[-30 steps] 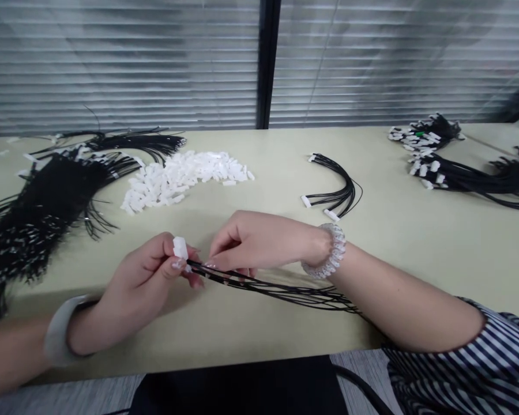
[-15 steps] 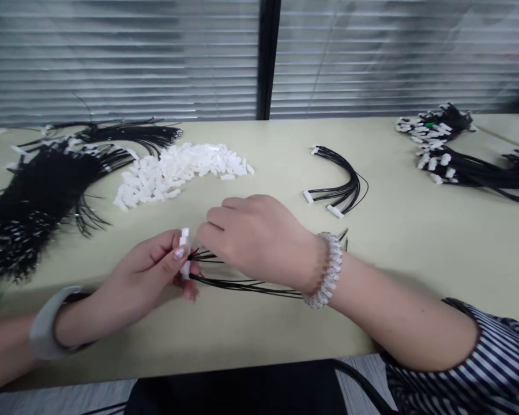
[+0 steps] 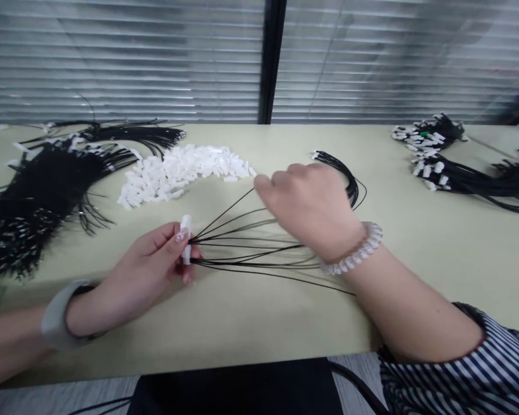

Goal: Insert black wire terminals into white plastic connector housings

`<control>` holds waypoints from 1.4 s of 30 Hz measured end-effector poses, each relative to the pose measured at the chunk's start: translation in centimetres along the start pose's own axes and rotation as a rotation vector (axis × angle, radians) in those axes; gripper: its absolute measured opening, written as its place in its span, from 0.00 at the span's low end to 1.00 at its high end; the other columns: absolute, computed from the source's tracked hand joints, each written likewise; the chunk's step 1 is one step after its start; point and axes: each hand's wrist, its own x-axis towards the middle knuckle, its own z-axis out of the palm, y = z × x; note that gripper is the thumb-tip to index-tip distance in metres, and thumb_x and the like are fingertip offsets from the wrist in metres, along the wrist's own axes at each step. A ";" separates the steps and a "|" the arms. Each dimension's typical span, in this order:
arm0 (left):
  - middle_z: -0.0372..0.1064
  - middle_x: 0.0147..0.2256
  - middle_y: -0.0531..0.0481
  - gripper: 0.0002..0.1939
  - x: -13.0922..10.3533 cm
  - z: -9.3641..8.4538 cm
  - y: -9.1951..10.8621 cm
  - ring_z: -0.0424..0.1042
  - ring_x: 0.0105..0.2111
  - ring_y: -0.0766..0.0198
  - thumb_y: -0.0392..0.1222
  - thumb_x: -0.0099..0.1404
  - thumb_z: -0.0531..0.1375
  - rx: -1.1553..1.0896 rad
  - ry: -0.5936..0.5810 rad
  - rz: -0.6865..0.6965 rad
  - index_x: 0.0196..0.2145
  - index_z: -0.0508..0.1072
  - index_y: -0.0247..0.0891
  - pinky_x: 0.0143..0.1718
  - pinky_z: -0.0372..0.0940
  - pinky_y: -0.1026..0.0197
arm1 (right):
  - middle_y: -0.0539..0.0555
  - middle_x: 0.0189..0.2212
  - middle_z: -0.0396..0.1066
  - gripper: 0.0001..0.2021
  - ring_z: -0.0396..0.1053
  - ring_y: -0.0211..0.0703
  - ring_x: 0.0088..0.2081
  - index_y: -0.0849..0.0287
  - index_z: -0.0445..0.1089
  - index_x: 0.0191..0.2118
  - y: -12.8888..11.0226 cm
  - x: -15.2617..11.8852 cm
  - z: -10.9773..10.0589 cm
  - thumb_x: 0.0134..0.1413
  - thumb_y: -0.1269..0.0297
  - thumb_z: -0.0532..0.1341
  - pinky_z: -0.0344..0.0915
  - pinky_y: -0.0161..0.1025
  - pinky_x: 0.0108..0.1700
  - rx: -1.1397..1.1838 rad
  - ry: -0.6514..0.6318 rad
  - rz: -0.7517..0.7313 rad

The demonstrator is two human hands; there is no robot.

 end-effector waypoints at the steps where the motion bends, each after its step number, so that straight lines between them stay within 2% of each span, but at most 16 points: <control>1: 0.65 0.27 0.55 0.14 0.0 0.0 0.0 0.64 0.19 0.76 0.49 0.63 0.50 0.003 0.006 -0.002 0.28 0.59 0.35 0.22 0.61 0.70 | 0.50 0.14 0.48 0.09 0.38 0.29 0.20 0.63 0.57 0.21 0.6 -0.1 0.0 0.50 0.75 0.48 0.35 0.35 0.25 0.009 0.004 0.100; 4: 0.64 0.27 0.55 0.14 0.0 0.0 -0.2 0.62 0.18 0.76 0.50 0.63 0.50 0.021 0.051 0.003 0.28 0.59 0.35 0.20 0.59 0.70 | 0.49 0.14 0.46 0.13 0.39 0.28 0.19 0.62 0.61 0.22 1.9 -0.4 0.4 0.54 0.65 0.49 0.37 0.34 0.26 0.004 -0.047 0.316; 7: 0.64 0.27 0.55 0.15 0.0 -0.1 -0.3 0.60 0.17 0.77 0.52 0.62 0.50 0.054 0.076 0.004 0.28 0.60 0.36 0.19 0.57 0.71 | 0.52 0.15 0.54 0.14 0.45 0.30 0.18 0.61 0.66 0.25 2.3 -0.6 0.8 0.54 0.59 0.50 0.39 0.33 0.25 -0.004 -0.132 0.320; 9: 0.64 0.27 0.54 0.16 0.0 -0.1 -0.2 0.59 0.18 0.76 0.52 0.62 0.51 0.076 0.067 -0.001 0.28 0.60 0.36 0.19 0.56 0.71 | 0.53 0.18 0.60 0.14 0.50 0.32 0.20 0.61 0.66 0.28 1.7 -0.5 0.8 0.55 0.61 0.49 0.40 0.33 0.24 0.007 -0.012 0.322; 12: 0.64 0.28 0.54 0.16 -0.2 -0.1 -0.1 0.58 0.18 0.76 0.52 0.62 0.50 0.109 0.065 0.005 0.27 0.60 0.36 0.19 0.55 0.71 | 0.52 0.19 0.61 0.13 0.52 0.31 0.20 0.62 0.66 0.33 0.1 0.0 0.5 0.58 0.63 0.47 0.44 0.33 0.24 0.134 0.186 0.331; 14: 0.64 0.27 0.54 0.15 -0.2 0.0 -0.1 0.58 0.18 0.76 0.51 0.63 0.49 0.151 0.063 0.014 0.28 0.61 0.36 0.19 0.55 0.71 | 0.50 0.17 0.60 0.12 0.53 0.30 0.18 0.61 0.65 0.35 -1.0 0.3 0.0 0.58 0.62 0.47 0.49 0.33 0.24 0.397 0.226 0.353; 16: 0.64 0.25 0.54 0.15 -0.3 0.0 -0.1 0.57 0.18 0.75 0.51 0.63 0.49 0.191 0.059 0.021 0.28 0.61 0.36 0.20 0.55 0.70 | 0.50 0.21 0.63 0.11 0.58 0.30 0.20 0.59 0.62 0.37 -1.6 0.6 -0.3 0.58 0.60 0.48 0.55 0.32 0.25 0.792 0.258 0.415; 19: 0.64 0.25 0.54 0.15 -0.3 -0.1 -0.1 0.57 0.18 0.74 0.51 0.63 0.49 0.202 0.051 0.015 0.28 0.61 0.36 0.19 0.54 0.70 | 0.54 0.40 0.67 0.08 0.68 0.34 0.37 0.58 0.60 0.40 -1.1 1.0 -0.5 0.57 0.62 0.50 0.64 0.32 0.34 1.321 0.341 0.468; 22: 0.64 0.26 0.53 0.16 -0.3 -0.1 -0.2 0.57 0.18 0.74 0.52 0.63 0.49 0.200 0.034 0.008 0.27 0.61 0.36 0.19 0.55 0.69 | 0.58 0.55 0.55 0.12 0.59 0.37 0.53 0.59 0.60 0.45 0.8 1.2 -0.4 0.57 0.68 0.47 0.63 0.33 0.45 1.512 0.394 0.599; 24: 0.64 0.24 0.54 0.16 -0.3 -0.1 -0.3 0.57 0.18 0.74 0.53 0.63 0.48 0.205 0.020 0.001 0.28 0.61 0.37 0.20 0.56 0.70 | 0.60 0.55 0.55 0.16 0.60 0.36 0.52 0.61 0.58 0.49 1.7 1.2 -0.4 0.58 0.68 0.42 0.63 0.31 0.42 1.499 0.380 0.701; 27: 0.63 0.25 0.55 0.15 -0.3 -0.1 -0.3 0.58 0.18 0.75 0.52 0.63 0.48 0.203 0.016 0.010 0.29 0.61 0.37 0.20 0.56 0.70 | 0.60 0.44 0.66 0.17 0.67 0.32 0.36 0.59 0.55 0.53 1.2 0.7 -0.3 0.58 0.66 0.45 0.62 0.31 0.31 1.403 0.362 0.758; 29: 0.63 0.26 0.55 0.15 -0.4 0.0 -0.3 0.58 0.19 0.75 0.52 0.63 0.48 0.191 0.022 0.040 0.29 0.61 0.37 0.20 0.55 0.71 | 0.54 0.32 0.70 0.16 0.64 0.30 0.25 0.56 0.59 0.51 -0.4 0.1 -0.4 0.55 0.65 0.51 0.59 0.30 0.25 1.352 0.279 0.667; 30: 0.63 0.26 0.55 0.15 -0.4 0.0 -0.3 0.58 0.19 0.76 0.52 0.63 0.48 0.183 0.020 0.053 0.29 0.60 0.37 0.20 0.55 0.71 | 0.51 0.29 0.70 0.15 0.64 0.30 0.24 0.55 0.63 0.47 -1.4 -0.1 -0.5 0.53 0.65 0.54 0.59 0.30 0.24 1.319 0.189 0.566; 33: 0.63 0.26 0.55 0.14 -0.4 0.0 -0.1 0.58 0.19 0.76 0.51 0.64 0.49 0.148 -0.009 0.067 0.29 0.60 0.36 0.19 0.55 0.72 | 0.50 0.29 0.71 0.08 0.66 0.32 0.28 0.56 0.71 0.37 -3.7 -0.7 -0.7 0.52 0.66 0.56 0.61 0.30 0.29 1.125 0.036 0.290; 36: 0.63 0.26 0.56 0.14 -0.4 0.0 0.0 0.59 0.19 0.76 0.50 0.64 0.49 0.119 -0.033 0.057 0.30 0.60 0.36 0.20 0.57 0.71 | 0.48 0.28 0.71 0.08 0.66 0.30 0.29 0.58 0.72 0.30 -4.6 -1.0 -0.9 0.53 0.66 0.55 0.60 0.29 0.31 0.940 0.083 0.171; 42: 0.63 0.25 0.56 0.13 -0.5 0.1 0.1 0.59 0.18 0.77 0.49 0.64 0.49 0.112 -0.054 0.066 0.29 0.60 0.36 0.20 0.57 0.71 | 0.45 0.21 0.67 0.07 0.61 0.25 0.24 0.60 0.70 0.26 -4.6 -1.2 -0.5 0.51 0.71 0.56 0.55 0.27 0.27 0.744 0.180 0.058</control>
